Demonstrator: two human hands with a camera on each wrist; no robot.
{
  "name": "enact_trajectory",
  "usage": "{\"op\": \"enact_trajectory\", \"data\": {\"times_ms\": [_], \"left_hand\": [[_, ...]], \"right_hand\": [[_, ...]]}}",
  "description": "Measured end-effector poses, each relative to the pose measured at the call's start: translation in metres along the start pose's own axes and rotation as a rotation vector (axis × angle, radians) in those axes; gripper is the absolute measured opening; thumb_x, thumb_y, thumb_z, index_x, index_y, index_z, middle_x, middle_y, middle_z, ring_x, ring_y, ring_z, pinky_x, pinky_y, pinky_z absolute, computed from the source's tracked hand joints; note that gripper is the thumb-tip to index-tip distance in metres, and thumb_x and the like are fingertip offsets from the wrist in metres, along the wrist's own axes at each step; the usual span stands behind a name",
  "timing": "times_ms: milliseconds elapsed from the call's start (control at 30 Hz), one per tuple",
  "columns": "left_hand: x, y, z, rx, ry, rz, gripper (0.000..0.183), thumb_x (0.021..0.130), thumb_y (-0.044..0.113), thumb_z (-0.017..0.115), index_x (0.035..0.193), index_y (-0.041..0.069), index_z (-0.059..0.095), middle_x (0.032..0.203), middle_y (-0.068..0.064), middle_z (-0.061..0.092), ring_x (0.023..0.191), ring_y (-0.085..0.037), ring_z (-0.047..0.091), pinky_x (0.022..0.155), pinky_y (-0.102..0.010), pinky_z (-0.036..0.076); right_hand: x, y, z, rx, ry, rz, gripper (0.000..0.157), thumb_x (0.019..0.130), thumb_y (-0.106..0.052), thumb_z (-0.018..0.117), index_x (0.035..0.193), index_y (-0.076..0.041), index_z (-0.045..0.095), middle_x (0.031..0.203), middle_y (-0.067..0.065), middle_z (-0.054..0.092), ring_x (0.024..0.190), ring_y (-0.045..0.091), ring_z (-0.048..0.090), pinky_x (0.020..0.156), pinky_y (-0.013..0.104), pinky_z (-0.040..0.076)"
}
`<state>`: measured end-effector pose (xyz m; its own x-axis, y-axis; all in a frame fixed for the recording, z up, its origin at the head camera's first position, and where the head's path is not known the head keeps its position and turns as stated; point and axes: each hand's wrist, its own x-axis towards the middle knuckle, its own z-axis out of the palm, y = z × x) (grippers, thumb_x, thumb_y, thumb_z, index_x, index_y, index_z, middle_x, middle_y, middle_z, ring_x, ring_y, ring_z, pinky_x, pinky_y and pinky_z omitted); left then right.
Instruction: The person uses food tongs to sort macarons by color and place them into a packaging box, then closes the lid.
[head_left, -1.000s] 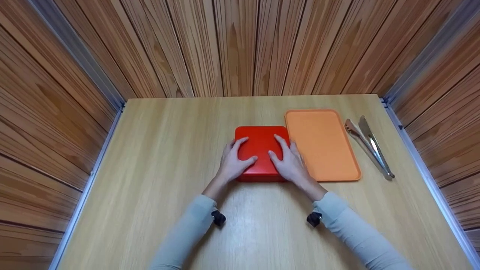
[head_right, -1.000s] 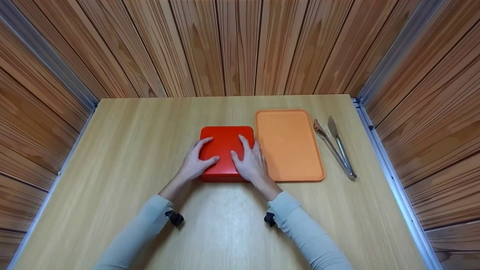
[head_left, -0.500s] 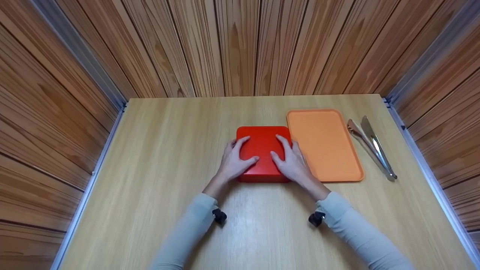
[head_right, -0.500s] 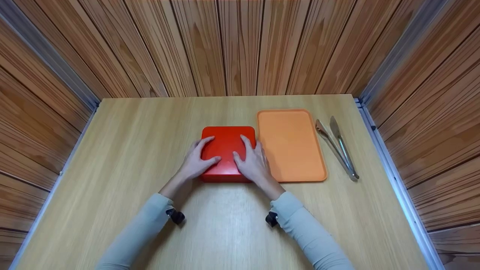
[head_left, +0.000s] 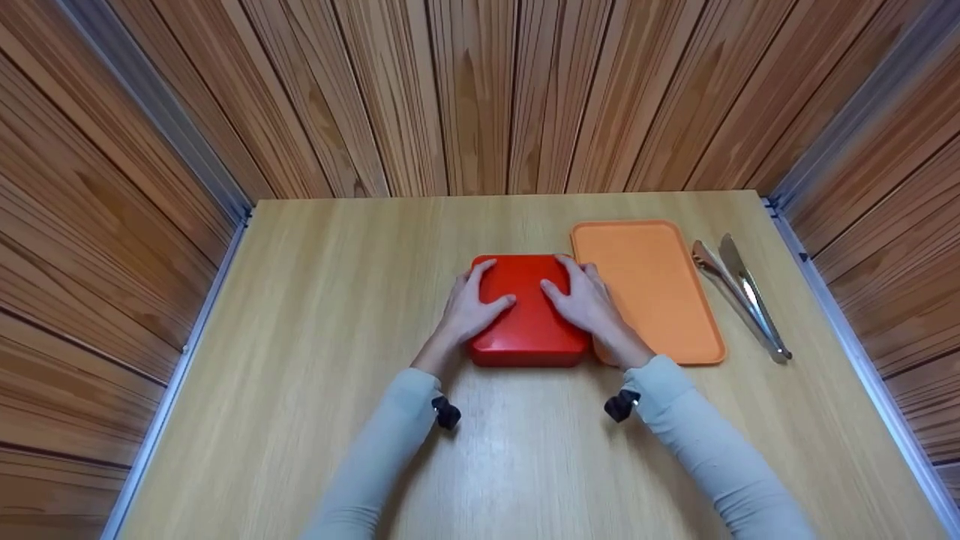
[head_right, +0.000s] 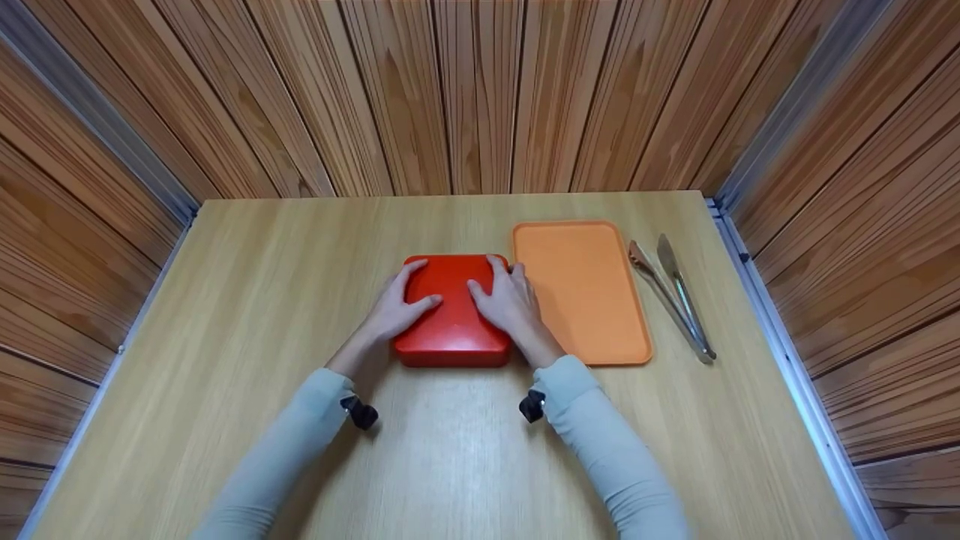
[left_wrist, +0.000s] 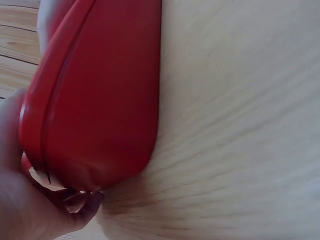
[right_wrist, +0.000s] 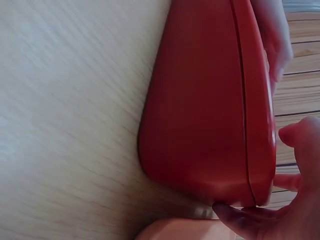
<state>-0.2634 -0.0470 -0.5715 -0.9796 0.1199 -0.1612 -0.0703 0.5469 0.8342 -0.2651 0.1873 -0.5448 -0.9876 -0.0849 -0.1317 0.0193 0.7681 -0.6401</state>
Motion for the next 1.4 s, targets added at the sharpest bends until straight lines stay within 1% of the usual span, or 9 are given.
{"op": "enact_trajectory", "data": {"times_ms": [100,167,300,400,667,967,1167,1333,1400], "left_hand": [[0.002,-0.002,0.002,-0.008,0.003,0.011,0.083,0.103,0.045,0.077,0.175,0.034,0.038,0.18,-0.015,0.037,0.161,-0.04,0.044,0.133,-0.065,0.045],[0.003,-0.003,0.002,-0.017,0.016,0.016,0.084,0.102,0.045,0.078,0.175,0.034,0.038,0.181,-0.015,0.036,0.163,-0.04,0.043,0.134,-0.066,0.043],[0.003,-0.004,0.003,-0.031,0.039,0.012,0.086,0.1,0.045,0.081,0.175,0.035,0.04,0.183,-0.016,0.033,0.165,-0.042,0.04,0.135,-0.068,0.041],[0.003,-0.006,0.003,-0.041,0.041,0.003,0.086,0.099,0.046,0.083,0.174,0.036,0.041,0.184,-0.016,0.032,0.165,-0.043,0.04,0.134,-0.068,0.042],[0.0,-0.011,0.004,-0.042,0.052,0.022,0.087,0.097,0.044,0.085,0.173,0.036,0.043,0.181,-0.017,0.036,0.162,-0.042,0.043,0.133,-0.067,0.044],[0.002,-0.008,0.005,-0.04,0.066,0.017,0.086,0.098,0.045,0.084,0.174,0.035,0.043,0.181,-0.017,0.037,0.161,-0.042,0.045,0.133,-0.067,0.044],[0.006,-0.004,0.004,-0.035,0.066,0.012,0.087,0.099,0.045,0.083,0.174,0.033,0.042,0.179,-0.017,0.039,0.16,-0.041,0.046,0.134,-0.065,0.044],[0.006,-0.005,0.002,-0.023,0.054,0.0,0.086,0.1,0.044,0.082,0.174,0.033,0.041,0.18,-0.016,0.039,0.162,-0.041,0.045,0.134,-0.066,0.044],[0.006,-0.005,0.001,-0.012,0.04,-0.006,0.085,0.1,0.044,0.081,0.175,0.033,0.04,0.182,-0.017,0.035,0.165,-0.042,0.041,0.135,-0.067,0.042]], "right_hand": [[0.003,0.0,0.001,-0.019,0.007,0.001,0.076,0.112,-0.045,0.063,0.177,-0.017,0.034,0.17,0.03,0.044,0.147,0.052,0.053,0.124,0.07,0.05],[0.004,0.001,0.003,-0.03,0.026,0.0,0.077,0.112,-0.047,0.064,0.177,-0.018,0.035,0.169,0.03,0.045,0.146,0.051,0.055,0.121,0.068,0.053],[0.005,0.002,0.01,-0.055,0.083,-0.013,0.077,0.111,-0.05,0.065,0.176,-0.018,0.038,0.161,0.031,0.051,0.131,0.049,0.063,0.107,0.061,0.06],[0.003,0.004,0.016,-0.064,0.121,-0.011,0.077,0.111,-0.051,0.065,0.176,-0.019,0.04,0.156,0.03,0.053,0.123,0.047,0.065,0.102,0.058,0.061],[0.0,0.004,0.026,-0.105,0.179,-0.041,0.076,0.11,-0.049,0.066,0.173,-0.014,0.044,0.156,0.032,0.054,0.122,0.048,0.067,0.106,0.061,0.061],[0.004,0.005,0.021,-0.119,0.173,-0.041,0.075,0.111,-0.048,0.064,0.174,-0.015,0.043,0.152,0.032,0.056,0.12,0.047,0.065,0.105,0.06,0.061],[0.013,0.007,0.018,-0.072,0.138,-0.014,0.075,0.111,-0.051,0.063,0.175,-0.02,0.041,0.151,0.029,0.055,0.121,0.045,0.063,0.104,0.059,0.058],[0.015,0.009,0.018,-0.042,0.092,-0.009,0.076,0.111,-0.052,0.063,0.176,-0.021,0.04,0.155,0.028,0.052,0.129,0.047,0.06,0.112,0.062,0.055],[0.015,0.009,0.017,-0.051,0.087,-0.022,0.075,0.111,-0.05,0.063,0.176,-0.02,0.04,0.158,0.029,0.052,0.133,0.048,0.06,0.115,0.064,0.055]]}}
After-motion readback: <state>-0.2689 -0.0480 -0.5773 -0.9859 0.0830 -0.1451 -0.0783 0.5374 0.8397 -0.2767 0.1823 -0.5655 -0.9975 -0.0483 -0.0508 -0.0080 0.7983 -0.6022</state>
